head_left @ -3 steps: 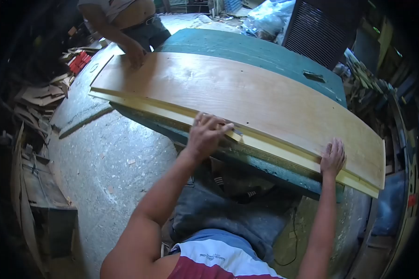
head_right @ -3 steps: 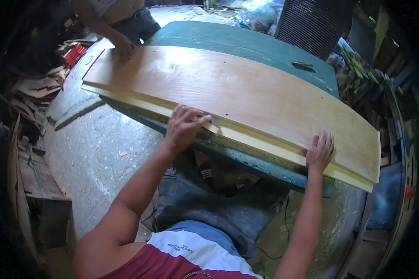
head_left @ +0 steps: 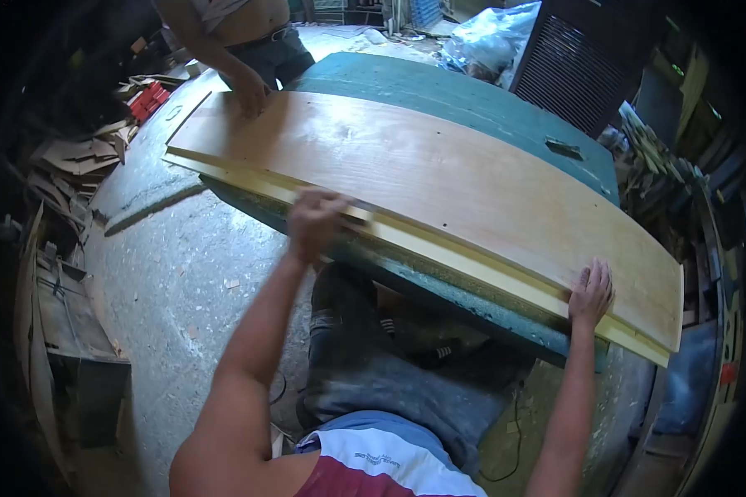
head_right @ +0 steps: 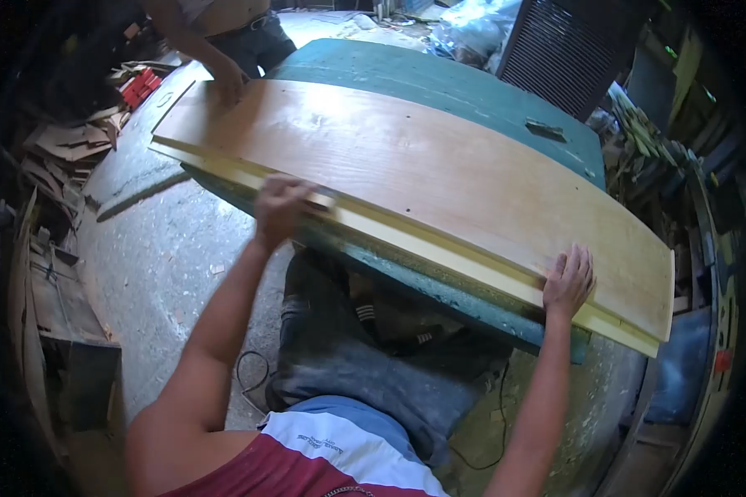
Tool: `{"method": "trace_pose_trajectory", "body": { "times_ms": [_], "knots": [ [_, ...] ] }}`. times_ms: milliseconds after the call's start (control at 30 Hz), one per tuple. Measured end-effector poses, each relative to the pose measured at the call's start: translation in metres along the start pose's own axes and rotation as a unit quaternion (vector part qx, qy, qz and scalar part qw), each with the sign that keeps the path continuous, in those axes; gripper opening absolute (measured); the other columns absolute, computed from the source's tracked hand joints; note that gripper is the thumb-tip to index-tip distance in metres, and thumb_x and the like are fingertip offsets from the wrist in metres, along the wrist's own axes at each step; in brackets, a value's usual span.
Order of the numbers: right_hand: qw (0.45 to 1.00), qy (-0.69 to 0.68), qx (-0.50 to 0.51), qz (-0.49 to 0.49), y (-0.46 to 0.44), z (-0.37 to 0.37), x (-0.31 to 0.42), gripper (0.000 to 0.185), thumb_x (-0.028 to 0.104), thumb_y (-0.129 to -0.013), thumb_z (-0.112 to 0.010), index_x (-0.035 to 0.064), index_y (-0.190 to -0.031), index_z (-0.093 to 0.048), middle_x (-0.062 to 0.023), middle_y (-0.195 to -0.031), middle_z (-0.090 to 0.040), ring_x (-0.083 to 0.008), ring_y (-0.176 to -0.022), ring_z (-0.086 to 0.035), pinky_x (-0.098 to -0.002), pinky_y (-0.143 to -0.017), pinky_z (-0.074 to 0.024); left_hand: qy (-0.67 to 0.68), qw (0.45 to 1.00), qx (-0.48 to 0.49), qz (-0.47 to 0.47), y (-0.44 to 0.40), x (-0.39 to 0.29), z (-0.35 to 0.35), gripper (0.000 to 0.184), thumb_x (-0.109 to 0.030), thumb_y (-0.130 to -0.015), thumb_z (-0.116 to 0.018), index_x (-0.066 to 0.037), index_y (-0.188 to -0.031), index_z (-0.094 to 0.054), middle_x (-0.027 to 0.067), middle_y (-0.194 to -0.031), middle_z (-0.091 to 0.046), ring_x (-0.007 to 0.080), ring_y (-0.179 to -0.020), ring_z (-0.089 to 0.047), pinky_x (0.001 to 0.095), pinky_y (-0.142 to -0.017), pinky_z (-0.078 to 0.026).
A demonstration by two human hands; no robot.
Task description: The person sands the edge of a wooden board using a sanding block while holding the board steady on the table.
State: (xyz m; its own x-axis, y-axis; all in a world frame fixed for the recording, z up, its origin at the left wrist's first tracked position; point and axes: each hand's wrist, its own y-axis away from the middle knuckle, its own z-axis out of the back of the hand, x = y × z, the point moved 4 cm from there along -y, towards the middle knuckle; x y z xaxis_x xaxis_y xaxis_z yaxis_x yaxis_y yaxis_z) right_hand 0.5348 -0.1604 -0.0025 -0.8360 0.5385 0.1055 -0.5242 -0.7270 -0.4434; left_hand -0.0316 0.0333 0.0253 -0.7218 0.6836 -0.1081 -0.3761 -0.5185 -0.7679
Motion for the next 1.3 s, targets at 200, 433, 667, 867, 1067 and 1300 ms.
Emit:
{"method": "trace_pose_trajectory", "body": {
  "times_ms": [200,433,667,867,1067,1300],
  "knots": [
    [0.999,0.043,0.005,-0.022,-0.001,0.001,0.013,0.056,0.049,-0.111,-0.04,0.0117,-0.15,-0.055,-0.0139,-0.159,-0.049,-0.033,-0.151,-0.04,-0.0571,-0.123,-0.0274,-0.018,1.0,0.0,0.023,0.011,0.062,0.009,0.027,-0.009,-0.08,-0.073,-0.017,-0.104,-0.083,0.0061,-0.099,-0.073,0.0271,-0.098,-0.068,0.044,-0.088,-0.055],
    [1.0,0.021,-0.008,0.001,-0.002,-0.004,0.002,0.055,0.048,-0.11,-0.041,0.0121,-0.15,-0.055,-0.0134,-0.159,-0.049,-0.0329,-0.152,-0.039,-0.0572,-0.123,-0.0272,0.012,1.0,-0.01,-0.013,0.001,-0.003,0.001,0.028,-0.016,-0.085,-0.074,-0.023,-0.111,-0.081,0.0038,-0.101,-0.074,0.0237,-0.105,-0.068,0.045,-0.092,-0.053],
    [0.999,0.026,-0.001,-0.027,-0.002,0.002,0.015,0.054,0.046,-0.11,-0.044,0.0114,-0.149,-0.055,-0.0143,-0.159,-0.049,-0.033,-0.15,-0.04,-0.0569,-0.123,-0.0272,-0.04,0.993,0.057,0.091,-0.001,0.095,0.01,0.024,-0.018,-0.08,-0.076,-0.02,-0.103,-0.083,0.005,-0.105,-0.074,0.0281,-0.097,-0.068,0.0434,-0.089,-0.051],
    [0.999,0.014,-0.002,-0.03,0.002,0.006,0.011,0.053,0.046,-0.109,-0.043,0.0109,-0.148,-0.056,-0.0148,-0.158,-0.049,-0.033,-0.15,-0.04,-0.0559,-0.123,-0.027,0.036,0.99,0.1,-0.088,-0.013,-0.092,-0.052,0.035,-0.024,-0.086,-0.072,-0.028,-0.12,-0.078,-0.0019,-0.112,-0.066,0.0212,-0.115,-0.06,0.0617,-0.115,-0.035],
    [1.0,0.002,0.0,-0.02,0.002,0.008,0.012,0.053,0.045,-0.109,-0.043,0.0101,-0.145,-0.059,-0.015,-0.156,-0.051,-0.033,-0.149,-0.041,-0.0551,-0.123,-0.0266,0.064,0.988,0.121,-0.075,-0.017,-0.031,-0.048,0.051,-0.035,-0.072,-0.085,-0.033,-0.122,-0.076,-0.0007,-0.112,-0.065,0.0238,-0.112,-0.061,0.0633,-0.113,-0.035],
    [0.999,0.0,-0.025,-0.033,0.005,0.015,0.019,0.049,0.041,-0.109,-0.046,0.0102,-0.143,-0.06,-0.0155,-0.154,-0.053,-0.0351,-0.146,-0.044,-0.0548,-0.122,-0.0284,0.033,0.993,0.093,-0.064,-0.022,0.014,-0.022,0.045,-0.029,-0.067,-0.087,-0.026,-0.111,-0.081,0.0009,-0.105,-0.065,0.0252,-0.105,-0.061,0.0531,-0.104,-0.041]
  ]
}}
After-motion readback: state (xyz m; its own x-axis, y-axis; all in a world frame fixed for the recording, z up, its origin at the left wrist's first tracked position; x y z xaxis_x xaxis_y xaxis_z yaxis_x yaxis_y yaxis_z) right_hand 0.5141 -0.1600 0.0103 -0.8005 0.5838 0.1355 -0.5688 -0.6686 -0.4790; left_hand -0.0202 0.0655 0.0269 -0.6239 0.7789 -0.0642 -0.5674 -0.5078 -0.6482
